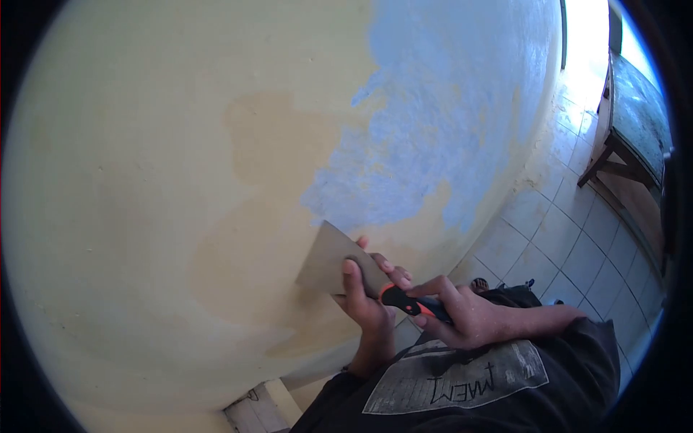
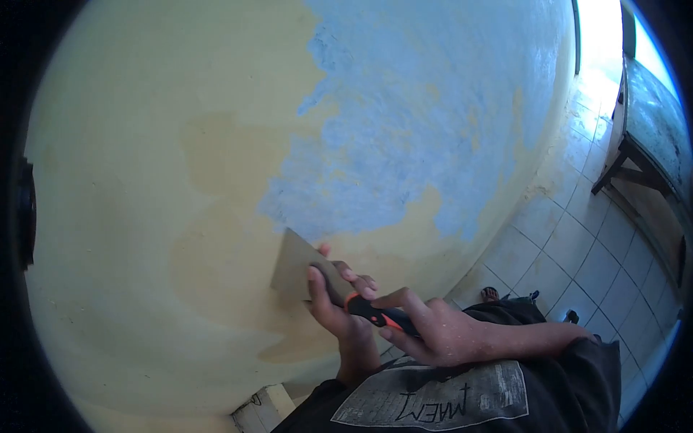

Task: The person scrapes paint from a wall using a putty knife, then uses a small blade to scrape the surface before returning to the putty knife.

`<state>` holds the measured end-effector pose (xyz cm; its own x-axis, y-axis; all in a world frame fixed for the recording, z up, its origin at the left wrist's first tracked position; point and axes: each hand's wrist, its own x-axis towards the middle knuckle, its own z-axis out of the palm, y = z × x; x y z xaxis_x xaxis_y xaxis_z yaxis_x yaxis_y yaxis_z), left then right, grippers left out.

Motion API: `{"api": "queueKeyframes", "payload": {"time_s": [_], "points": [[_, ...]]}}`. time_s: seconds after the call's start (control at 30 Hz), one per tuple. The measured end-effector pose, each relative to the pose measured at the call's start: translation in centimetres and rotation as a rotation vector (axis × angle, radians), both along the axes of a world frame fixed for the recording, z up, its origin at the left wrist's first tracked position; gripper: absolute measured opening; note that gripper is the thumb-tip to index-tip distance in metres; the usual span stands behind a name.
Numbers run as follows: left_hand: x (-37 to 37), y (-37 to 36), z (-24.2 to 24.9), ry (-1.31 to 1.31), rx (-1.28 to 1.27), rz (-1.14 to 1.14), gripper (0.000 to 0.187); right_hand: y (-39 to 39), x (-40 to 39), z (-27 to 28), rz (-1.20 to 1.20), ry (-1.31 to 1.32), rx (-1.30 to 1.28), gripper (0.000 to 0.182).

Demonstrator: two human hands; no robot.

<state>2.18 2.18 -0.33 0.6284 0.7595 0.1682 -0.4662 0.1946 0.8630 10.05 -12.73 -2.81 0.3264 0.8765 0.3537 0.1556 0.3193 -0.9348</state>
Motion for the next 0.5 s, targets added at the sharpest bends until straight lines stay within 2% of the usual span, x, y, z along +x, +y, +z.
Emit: {"api": "queueKeyframes", "payload": {"time_s": [0.13,0.23,0.27,0.37,0.43,0.5], "points": [[0.1,0.5,1.6,-0.059,0.002,0.049,0.047,0.5,0.1,1.7,0.065,-0.014,-0.057,0.041],[-0.1,-0.4,0.9,0.063,-0.009,0.046,0.048,-0.1,-0.1,0.8,-0.006,-0.002,0.013,0.041],[0.2,-0.3,0.8,0.038,0.003,0.031,0.048,-0.4,-0.1,0.5,-0.035,0.006,0.040,0.041],[0.1,-0.2,0.5,-0.012,-0.006,-0.017,0.048,-0.2,-0.1,1.7,0.012,-0.010,-0.101,0.040],[-0.1,0.3,1.4,-0.064,-0.023,-0.057,0.047,-0.1,-0.6,1.8,0.024,0.049,-0.063,0.039],[-0.1,-0.4,1.2,0.035,-0.007,0.020,0.047,-0.1,-0.7,1.6,0.008,0.071,-0.024,0.038]]}}
